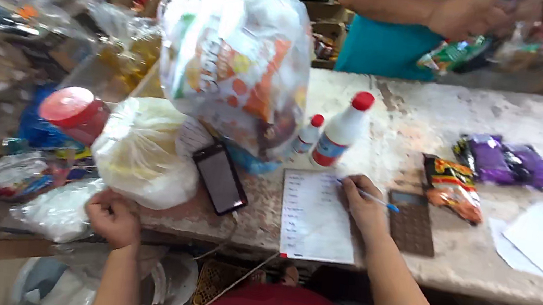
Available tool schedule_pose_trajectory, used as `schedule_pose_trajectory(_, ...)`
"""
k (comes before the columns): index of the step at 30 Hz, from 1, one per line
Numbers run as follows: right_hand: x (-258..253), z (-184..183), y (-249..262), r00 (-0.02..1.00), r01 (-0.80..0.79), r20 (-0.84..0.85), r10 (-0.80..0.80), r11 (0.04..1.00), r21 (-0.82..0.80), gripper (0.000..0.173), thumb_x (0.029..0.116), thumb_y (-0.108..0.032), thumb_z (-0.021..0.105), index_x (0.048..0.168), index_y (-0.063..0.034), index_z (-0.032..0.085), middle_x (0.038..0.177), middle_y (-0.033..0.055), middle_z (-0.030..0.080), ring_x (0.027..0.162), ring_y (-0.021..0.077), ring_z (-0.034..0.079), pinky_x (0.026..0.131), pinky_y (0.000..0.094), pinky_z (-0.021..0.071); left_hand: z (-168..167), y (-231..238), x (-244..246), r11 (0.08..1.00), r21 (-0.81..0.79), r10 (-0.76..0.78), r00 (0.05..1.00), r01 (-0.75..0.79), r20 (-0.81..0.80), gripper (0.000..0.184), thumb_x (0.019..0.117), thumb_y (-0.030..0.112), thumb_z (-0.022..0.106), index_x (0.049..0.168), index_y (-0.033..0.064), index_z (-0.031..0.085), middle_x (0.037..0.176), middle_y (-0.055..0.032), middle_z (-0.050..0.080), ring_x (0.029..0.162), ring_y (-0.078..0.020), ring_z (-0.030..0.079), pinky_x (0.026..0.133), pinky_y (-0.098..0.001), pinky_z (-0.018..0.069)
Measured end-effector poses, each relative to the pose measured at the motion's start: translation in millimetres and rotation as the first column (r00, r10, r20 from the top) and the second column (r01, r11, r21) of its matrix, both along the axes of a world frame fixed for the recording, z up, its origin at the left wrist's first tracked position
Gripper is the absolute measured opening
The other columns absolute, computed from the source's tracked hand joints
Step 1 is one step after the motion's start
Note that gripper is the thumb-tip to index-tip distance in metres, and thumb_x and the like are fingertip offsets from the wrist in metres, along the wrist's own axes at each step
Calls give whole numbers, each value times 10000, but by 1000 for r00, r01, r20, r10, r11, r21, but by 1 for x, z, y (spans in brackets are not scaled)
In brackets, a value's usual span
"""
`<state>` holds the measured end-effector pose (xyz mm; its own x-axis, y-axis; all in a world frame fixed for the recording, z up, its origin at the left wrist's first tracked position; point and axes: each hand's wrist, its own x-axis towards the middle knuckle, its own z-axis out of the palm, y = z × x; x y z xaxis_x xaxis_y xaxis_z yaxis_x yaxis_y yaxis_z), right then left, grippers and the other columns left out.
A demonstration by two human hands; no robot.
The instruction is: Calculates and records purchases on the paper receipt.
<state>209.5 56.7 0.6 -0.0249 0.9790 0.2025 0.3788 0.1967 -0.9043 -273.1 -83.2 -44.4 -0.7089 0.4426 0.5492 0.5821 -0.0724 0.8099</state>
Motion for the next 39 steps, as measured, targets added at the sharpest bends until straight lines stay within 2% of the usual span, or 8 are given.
schedule_pose_trajectory(3, 2, -1, 1, 995, -22, -98, 26, 999, 36, 171, 1040, -136, 574, 1005, 12, 652, 785, -2, 620, 635, -16, 539, 612, 164, 480, 32, -4, 13, 976, 219, -44, 981, 2, 188, 147, 1002, -36, 365, 1108, -30, 467, 858, 63, 546, 694, 13, 560, 708, -194, 520)
schedule_pose_trajectory(7, 3, 0, -1, 963, -28, -266, 35, 999, 28, 173, 1046, -130, 541, 997, -7, 652, 811, -36, 651, 658, -22, 571, 623, 157, 503, 79, -7, 87, 818, 240, -451, 842, 523, -296, 241, 1062, 67, 451, 1146, 236, 602, 982, 199, 648, 871, 71, 615, 797, -162, 527)
schedule_pose_trajectory(9, 2, 0, -3, 946, -26, -322, 41, 998, 50, 145, 1040, -109, 550, 979, -25, 651, 810, -47, 665, 663, -24, 588, 619, 156, 513, 90, 4, 133, 714, 12, -649, 668, 700, -364, 188, 1077, 209, 503, 1177, 224, 662, 1003, 124, 686, 917, 23, 643, 851, -209, 542)
schedule_pose_trajectory(12, -5, 9, -11, 947, -28, -319, 38, 999, 37, 107, 1025, -98, 592, 966, -24, 643, 786, -40, 644, 668, -9, 584, 625, 168, 510, 89, 37, 199, 492, -446, -870, 408, 747, -277, 302, 1038, 228, 530, 1168, 25, 712, 1126, -143, 719, 1092, -282, 671, 950, -480, 545)
schedule_pose_trajectory(18, -23, 21, -13, 987, -110, -119, 106, 993, -32, 303, 1076, -212, 516, 882, -6, 624, 668, -19, 577, 558, 31, 542, 555, 220, 495, 47, 76, 274, 270, -780, -957, 68, 565, -282, 473, 1048, 388, 522, 1335, 31, 639, 1468, -180, 560, 1422, -376, 464, 1148, -562, 387)
schedule_pose_trajectory(24, -23, 3, -14, 1000, -7, 8, 7, 1000, 4, 354, 962, -251, 722, 708, -59, 568, 573, -42, 503, 504, 19, 466, 523, 223, 415, 41, 60, 288, 234, -829, -967, 36, 509, -251, 655, 1045, 541, 414, 1442, 37, 543, 1553, -189, 475, 1463, -369, 422, 1168, -534, 364)
schedule_pose_trajectory(32, -25, -2, -17, 999, 43, 8, -43, 999, 13, 329, 930, -150, 697, 652, -72, 539, 552, -43, 487, 496, 23, 454, 504, 232, 394, 48, 41, 302, 166, -900, -986, 82, 404, -145, 926, 948, 738, 429, 1555, 39, 398, 1647, -233, 300, 1549, -429, 218, 1224, -634, 198)
schedule_pose_trajectory(39, -28, -1, -19, 998, 54, 38, -55, 998, 33, 338, 932, -127, 687, 639, -83, 524, 543, -52, 473, 488, 15, 431, 495, 225, 367, 39, 38, 301, 252, -858, -967, 94, 447, -235, 965, 923, 770, 430, 1534, 22, 427, 1620, -243, 350, 1526, -407, 298, 1218, -602, 254)
